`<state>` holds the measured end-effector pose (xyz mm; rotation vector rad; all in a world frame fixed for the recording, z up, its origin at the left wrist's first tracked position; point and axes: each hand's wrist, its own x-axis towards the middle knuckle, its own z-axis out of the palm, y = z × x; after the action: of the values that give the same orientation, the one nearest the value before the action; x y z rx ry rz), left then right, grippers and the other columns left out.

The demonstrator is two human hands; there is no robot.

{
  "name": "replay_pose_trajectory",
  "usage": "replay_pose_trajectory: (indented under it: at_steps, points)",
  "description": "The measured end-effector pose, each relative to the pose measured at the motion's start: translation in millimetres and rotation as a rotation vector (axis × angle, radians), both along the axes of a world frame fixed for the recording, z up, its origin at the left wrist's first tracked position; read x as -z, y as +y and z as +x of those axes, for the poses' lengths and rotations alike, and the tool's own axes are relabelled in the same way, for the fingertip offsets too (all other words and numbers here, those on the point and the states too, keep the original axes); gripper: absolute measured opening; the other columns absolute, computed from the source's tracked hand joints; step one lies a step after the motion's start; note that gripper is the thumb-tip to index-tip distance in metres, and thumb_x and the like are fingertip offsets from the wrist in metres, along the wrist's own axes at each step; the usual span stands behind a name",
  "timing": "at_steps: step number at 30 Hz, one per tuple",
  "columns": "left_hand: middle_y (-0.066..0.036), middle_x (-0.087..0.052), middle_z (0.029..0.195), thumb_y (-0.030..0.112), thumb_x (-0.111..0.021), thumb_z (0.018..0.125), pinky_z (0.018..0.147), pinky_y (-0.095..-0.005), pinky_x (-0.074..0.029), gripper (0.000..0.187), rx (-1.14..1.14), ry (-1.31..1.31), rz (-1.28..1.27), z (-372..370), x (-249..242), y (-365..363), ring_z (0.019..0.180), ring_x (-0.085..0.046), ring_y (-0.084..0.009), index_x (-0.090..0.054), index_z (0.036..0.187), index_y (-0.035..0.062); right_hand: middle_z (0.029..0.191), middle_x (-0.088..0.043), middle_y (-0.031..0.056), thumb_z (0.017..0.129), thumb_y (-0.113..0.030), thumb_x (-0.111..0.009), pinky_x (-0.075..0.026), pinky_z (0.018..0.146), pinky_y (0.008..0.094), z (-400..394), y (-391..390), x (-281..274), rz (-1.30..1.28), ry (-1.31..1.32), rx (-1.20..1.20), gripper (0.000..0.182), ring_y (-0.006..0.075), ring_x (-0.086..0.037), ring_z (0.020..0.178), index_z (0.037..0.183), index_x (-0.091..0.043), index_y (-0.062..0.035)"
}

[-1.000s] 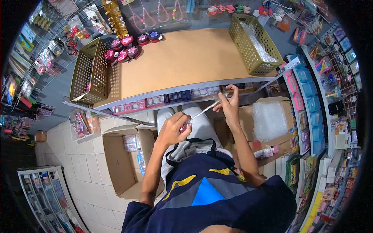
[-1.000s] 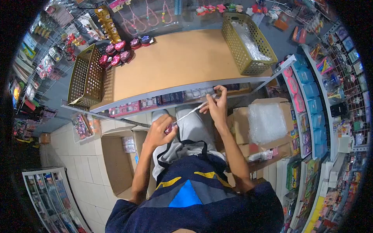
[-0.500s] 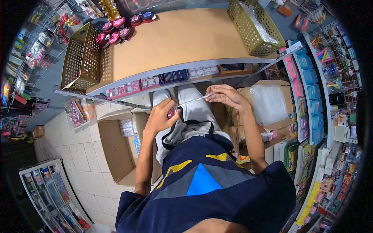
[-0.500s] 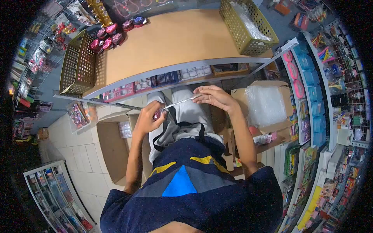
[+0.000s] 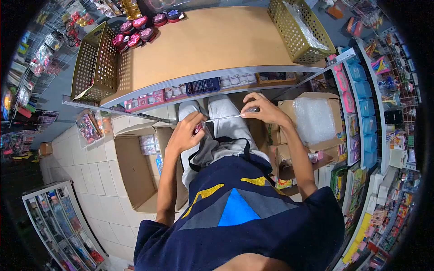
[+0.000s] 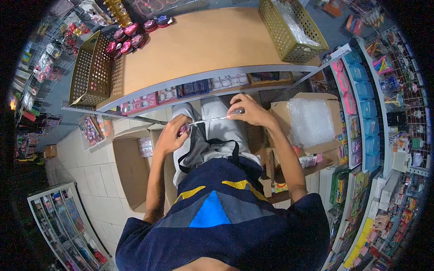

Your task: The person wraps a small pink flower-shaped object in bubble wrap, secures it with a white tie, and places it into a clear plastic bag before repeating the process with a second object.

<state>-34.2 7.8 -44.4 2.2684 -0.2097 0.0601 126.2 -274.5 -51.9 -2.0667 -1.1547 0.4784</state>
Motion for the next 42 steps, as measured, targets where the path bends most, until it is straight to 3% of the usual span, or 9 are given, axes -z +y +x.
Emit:
replay_pose_trajectory:
  at_steps: [4,10,16,19,25,31,35,38,42]
  points:
    - [-0.017,-0.055,0.094,0.016,-0.062,0.073,0.080,-0.0453,-0.048,0.030,-0.006,-0.077,0.060,3.9,4.3,-2.6,0.091,-0.056,-0.0375,-0.059,0.099,0.0014,0.103,-0.063,0.0095,0.093,-0.030,-0.064,-0.045,0.087,0.0392,-6.1,-1.7,-10.0,-0.160,-0.129,-0.125,0.026,0.0261,-0.059,0.101,0.101,-0.069,-0.0049]
    - [-0.014,-0.054,0.092,0.015,-0.072,0.067,0.080,-0.0447,-0.047,0.032,-0.024,-0.020,0.142,6.1,-0.7,-4.0,0.092,-0.056,-0.0365,-0.056,0.091,0.0020,0.095,-0.065,0.0162,0.099,-0.025,-0.052,-0.048,0.081,0.0391,-5.5,4.8,-18.2,-0.290,0.430,-0.237,0.029,0.0284,-0.064,0.089,0.097,-0.064,0.0008]
    - [-0.020,-0.058,0.086,0.018,-0.077,0.070,0.072,-0.0463,-0.048,0.042,-0.084,0.127,0.029,4.0,6.2,-5.2,0.084,-0.059,-0.0402,-0.046,0.093,0.0011,0.092,-0.068,0.0173,0.102,-0.024,-0.047,-0.049,0.078,0.0372,-14.5,9.8,-7.8,-0.235,0.416,-0.143,0.028,0.0249,-0.064,0.081,0.102,-0.059,0.0010]
    - [-0.023,-0.061,0.087,0.021,-0.077,0.075,0.072,-0.0464,-0.049,0.047,-0.153,0.371,0.049,6.1,1.9,-5.5,0.082,-0.061,-0.0423,-0.043,0.101,0.0014,0.090,-0.068,0.0167,0.100,-0.026,-0.052,-0.049,0.077,0.0372,-19.1,13.9,2.5,-0.008,0.394,-0.151,0.028,0.0239,-0.064,0.078,0.104,-0.059,0.0006]
    - [-0.022,-0.063,0.096,0.016,-0.069,0.081,0.075,-0.0426,-0.051,0.051,-0.098,0.147,-0.072,2.8,9.6,-7.0,0.082,-0.062,-0.0382,-0.039,0.120,0.0015,0.085,-0.063,0.0071,0.092,-0.027,-0.067,-0.047,0.070,0.0310,-16.4,22.8,-15.8,-0.073,0.444,-0.139,0.033,0.0120,-0.053,0.074,0.111,-0.060,-0.0007]
    - [-0.016,-0.058,0.101,0.018,-0.067,0.081,0.087,-0.0429,-0.046,0.037,-0.025,-0.099,0.113,2.7,33.8,-3.2,0.100,-0.058,-0.0345,-0.052,0.112,0.0036,0.079,-0.059,0.0042,0.090,-0.024,-0.068,-0.043,0.065,0.0268,-13.1,30.7,-28.2,-0.062,0.426,-0.022,0.025,0.0100,-0.047,0.070,0.103,-0.066,-0.0031]
    - [-0.012,-0.056,0.095,0.024,-0.074,0.075,0.083,-0.0435,-0.045,0.038,-0.013,0.019,0.202,6.8,15.9,-3.0,0.094,-0.057,-0.0337,-0.056,0.102,0.0041,0.079,-0.063,0.0063,0.090,-0.024,-0.068,-0.044,0.066,0.0267,-11.7,33.2,-24.4,-0.047,0.338,-0.006,0.025,0.0105,-0.050,0.071,0.101,-0.067,-0.0019]
    - [-0.015,-0.057,0.091,0.027,-0.077,0.073,0.078,-0.0445,-0.047,0.042,-0.062,-0.081,0.134,9.0,22.5,-2.4,0.089,-0.058,-0.0360,-0.054,0.099,0.0034,0.082,-0.067,0.0083,0.090,-0.024,-0.068,-0.046,0.070,0.0274,-13.5,38.3,-37.3,-0.081,0.358,-0.013,0.025,0.0113,-0.056,0.074,0.100,-0.067,-0.0010]
    - [-0.020,-0.063,0.091,0.025,-0.076,0.078,0.075,-0.0449,-0.050,0.046,-0.136,0.223,-0.084,4.2,22.1,-5.9,0.088,-0.062,-0.0408,-0.048,0.107,0.0025,0.084,-0.069,0.0081,0.090,-0.022,-0.069,-0.048,0.074,0.0283,-11.9,43.2,-34.1,-0.037,0.383,0.019,0.024,0.0111,-0.059,0.079,0.098,-0.068,0.0007]
